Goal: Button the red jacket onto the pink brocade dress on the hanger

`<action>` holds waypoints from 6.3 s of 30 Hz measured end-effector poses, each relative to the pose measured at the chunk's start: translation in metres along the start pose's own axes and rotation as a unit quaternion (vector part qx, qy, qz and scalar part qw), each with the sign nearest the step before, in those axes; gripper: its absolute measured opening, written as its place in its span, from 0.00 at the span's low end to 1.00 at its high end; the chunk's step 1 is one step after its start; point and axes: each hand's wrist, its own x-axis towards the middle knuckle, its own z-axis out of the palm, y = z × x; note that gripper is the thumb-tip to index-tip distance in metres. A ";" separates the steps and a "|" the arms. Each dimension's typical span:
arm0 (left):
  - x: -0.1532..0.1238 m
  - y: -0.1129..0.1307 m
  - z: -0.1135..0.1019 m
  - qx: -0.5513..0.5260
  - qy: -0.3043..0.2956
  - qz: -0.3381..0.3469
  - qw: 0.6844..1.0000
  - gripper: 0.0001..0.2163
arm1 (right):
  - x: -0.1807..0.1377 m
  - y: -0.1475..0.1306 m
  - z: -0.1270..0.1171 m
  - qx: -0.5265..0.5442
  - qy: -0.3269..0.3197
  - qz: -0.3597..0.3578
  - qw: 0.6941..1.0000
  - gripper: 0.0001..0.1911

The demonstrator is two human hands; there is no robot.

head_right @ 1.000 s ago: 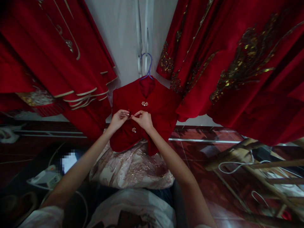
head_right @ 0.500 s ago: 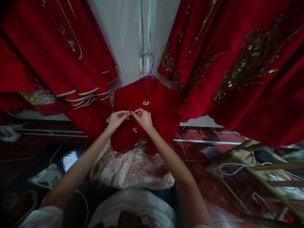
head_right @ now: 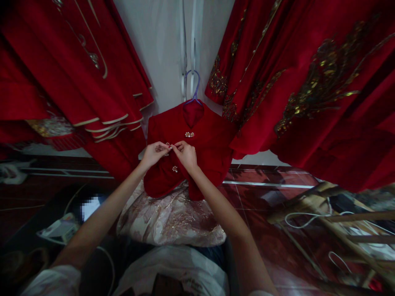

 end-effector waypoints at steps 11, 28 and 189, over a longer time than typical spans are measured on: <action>-0.079 0.004 0.028 0.333 -0.087 0.085 0.935 0.10 | -0.051 0.016 -0.062 0.187 -0.264 0.105 0.940 0.17; -0.093 -0.008 0.036 0.384 -0.048 0.147 0.910 0.04 | -0.065 0.021 -0.036 0.036 -0.137 0.061 0.988 0.09; 0.089 0.083 0.055 0.431 -0.194 0.327 0.819 0.08 | -0.021 -0.020 -0.061 0.091 -0.010 0.006 0.996 0.16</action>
